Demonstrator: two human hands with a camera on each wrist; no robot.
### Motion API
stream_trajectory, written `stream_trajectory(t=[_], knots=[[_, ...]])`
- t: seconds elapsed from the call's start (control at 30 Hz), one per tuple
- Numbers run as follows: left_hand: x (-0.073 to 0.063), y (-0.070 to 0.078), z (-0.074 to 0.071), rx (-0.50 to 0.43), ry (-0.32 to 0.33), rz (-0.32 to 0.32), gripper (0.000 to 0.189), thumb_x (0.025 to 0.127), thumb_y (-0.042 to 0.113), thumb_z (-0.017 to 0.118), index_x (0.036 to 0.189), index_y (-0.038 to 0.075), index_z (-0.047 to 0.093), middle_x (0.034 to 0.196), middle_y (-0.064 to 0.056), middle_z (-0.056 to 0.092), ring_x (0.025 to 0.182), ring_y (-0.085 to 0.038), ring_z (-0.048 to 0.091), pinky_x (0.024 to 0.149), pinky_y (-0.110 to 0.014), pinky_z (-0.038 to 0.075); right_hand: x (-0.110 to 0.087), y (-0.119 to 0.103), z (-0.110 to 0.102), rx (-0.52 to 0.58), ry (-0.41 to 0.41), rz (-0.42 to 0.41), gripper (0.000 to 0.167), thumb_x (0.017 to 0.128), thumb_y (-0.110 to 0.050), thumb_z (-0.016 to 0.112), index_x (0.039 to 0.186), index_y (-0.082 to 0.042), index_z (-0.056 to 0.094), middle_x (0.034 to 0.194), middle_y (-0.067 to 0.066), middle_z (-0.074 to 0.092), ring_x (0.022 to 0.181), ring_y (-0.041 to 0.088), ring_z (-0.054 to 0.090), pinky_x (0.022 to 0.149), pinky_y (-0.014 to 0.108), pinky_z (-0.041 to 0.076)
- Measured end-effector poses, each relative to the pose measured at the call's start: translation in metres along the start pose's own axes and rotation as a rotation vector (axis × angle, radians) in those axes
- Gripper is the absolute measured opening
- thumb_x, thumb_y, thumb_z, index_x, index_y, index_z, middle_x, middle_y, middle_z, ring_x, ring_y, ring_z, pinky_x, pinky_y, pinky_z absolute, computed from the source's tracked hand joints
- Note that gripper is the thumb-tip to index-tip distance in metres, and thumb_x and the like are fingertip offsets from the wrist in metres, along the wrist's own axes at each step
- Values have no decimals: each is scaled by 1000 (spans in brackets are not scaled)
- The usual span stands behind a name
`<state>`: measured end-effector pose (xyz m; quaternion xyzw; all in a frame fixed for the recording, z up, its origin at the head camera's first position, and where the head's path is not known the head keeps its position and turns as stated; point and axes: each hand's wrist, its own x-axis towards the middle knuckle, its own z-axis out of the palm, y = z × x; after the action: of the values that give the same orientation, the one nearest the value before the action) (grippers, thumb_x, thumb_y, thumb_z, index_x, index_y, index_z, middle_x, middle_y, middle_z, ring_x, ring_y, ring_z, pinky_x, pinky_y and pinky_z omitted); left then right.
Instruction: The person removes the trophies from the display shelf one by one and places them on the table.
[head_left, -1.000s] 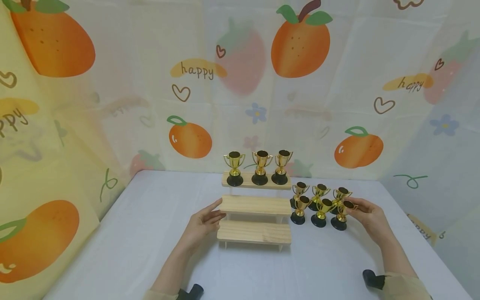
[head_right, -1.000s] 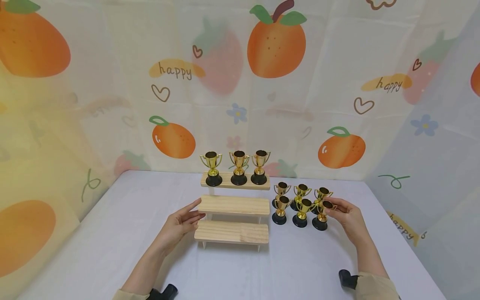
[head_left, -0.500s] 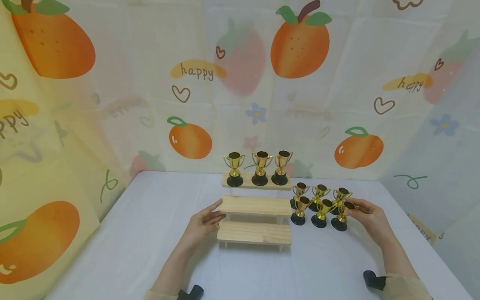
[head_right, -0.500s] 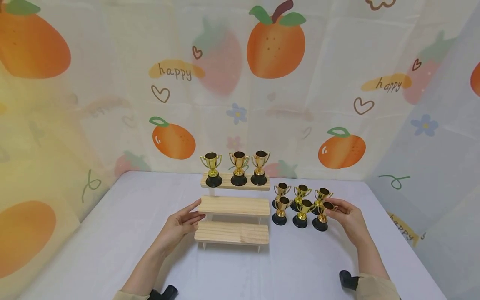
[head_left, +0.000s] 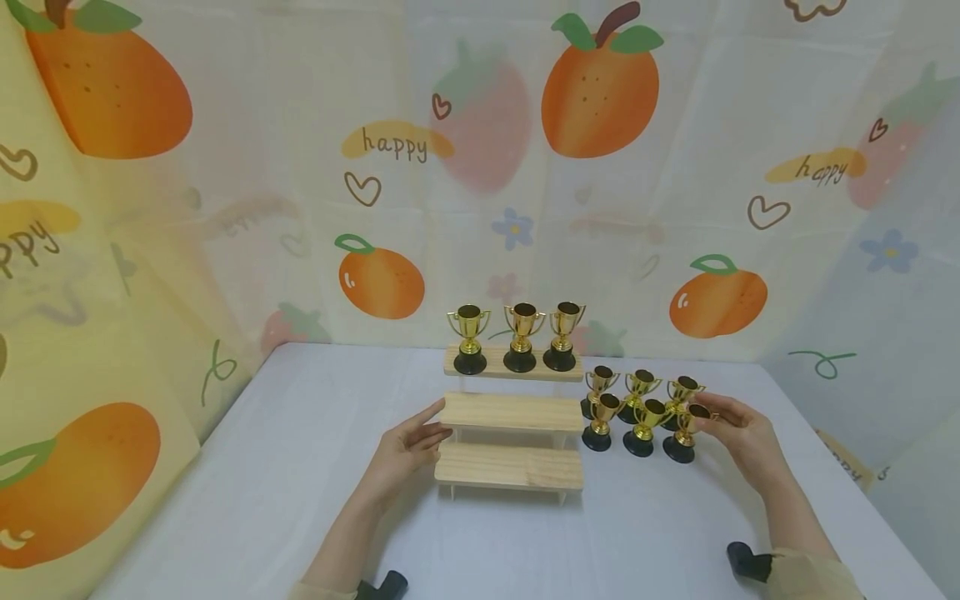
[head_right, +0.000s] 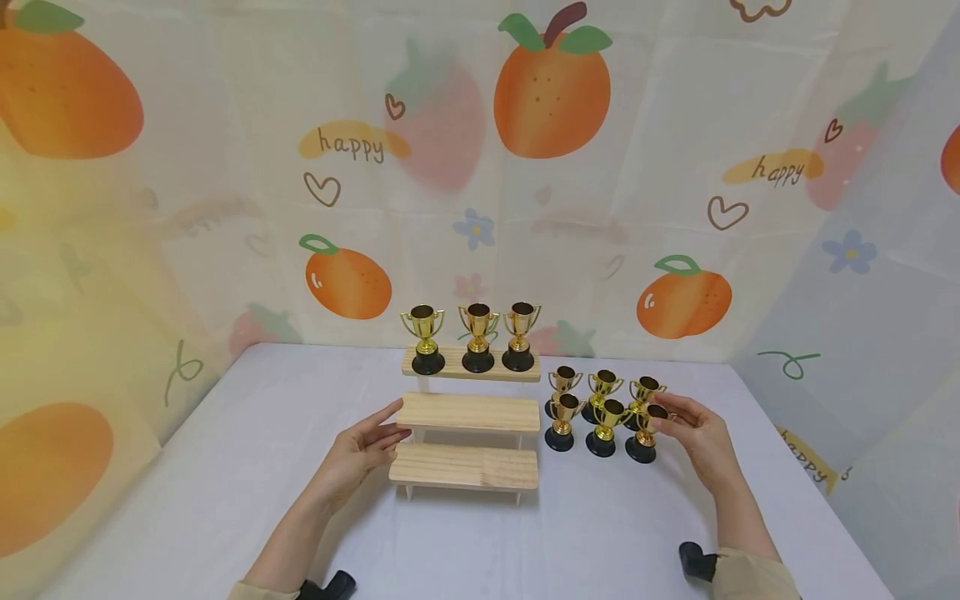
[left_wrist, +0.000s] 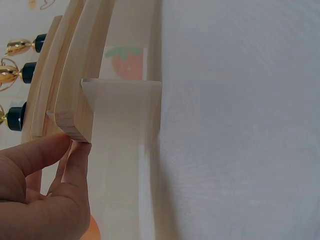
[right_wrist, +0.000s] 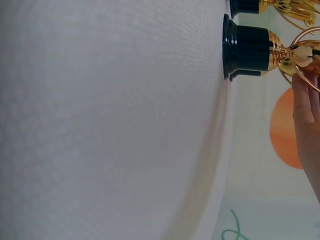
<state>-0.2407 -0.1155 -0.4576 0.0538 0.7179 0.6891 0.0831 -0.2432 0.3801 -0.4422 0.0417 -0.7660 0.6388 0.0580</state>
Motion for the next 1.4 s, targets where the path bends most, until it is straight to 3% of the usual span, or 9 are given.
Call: stream_trajectory(t=[0.5, 0.63, 0.83, 1.17, 1.4], knots=[[-2, 0, -1, 10, -3, 9, 67, 90, -10, 56, 148, 23, 47, 137, -24, 56, 132, -36, 56, 94, -19, 56, 2, -5, 3, 16, 147, -80, 43, 92, -11, 68, 133, 0, 57, 106, -25, 72, 97, -12, 67, 83, 0, 49], [-1, 0, -1, 12, -4, 2, 68, 89, -10, 56, 148, 23, 46, 137, -24, 56, 132, -36, 56, 94, -18, 56, 6, -10, 4, 9, 224, -83, 41, 91, -13, 70, 130, -3, 61, 102, -26, 72, 95, -13, 67, 82, -1, 48], [-1, 1, -1, 6, -3, 3, 68, 89, -10, 55, 148, 23, 47, 137, -24, 56, 132, -37, 56, 93, -18, 56, 11, -24, 10, 151, 315, -111, 38, 88, -6, 72, 125, -4, 65, 99, -21, 75, 93, -9, 69, 83, 1, 50], [1, -1, -1, -10, -13, -3, 69, 89, -11, 55, 148, 23, 47, 137, -25, 55, 133, -37, 54, 92, -18, 56, 23, -53, 36, 330, 240, -257, 39, 88, 5, 67, 126, 6, 62, 103, -10, 77, 97, 0, 73, 87, 9, 55], [0, 0, -1, -7, -11, -2, 68, 89, -11, 56, 148, 23, 47, 137, -25, 55, 133, -37, 55, 92, -18, 56, 29, -79, 63, 302, 191, -278, 40, 87, 3, 68, 126, 5, 62, 104, -11, 77, 97, 0, 72, 87, 10, 55]])
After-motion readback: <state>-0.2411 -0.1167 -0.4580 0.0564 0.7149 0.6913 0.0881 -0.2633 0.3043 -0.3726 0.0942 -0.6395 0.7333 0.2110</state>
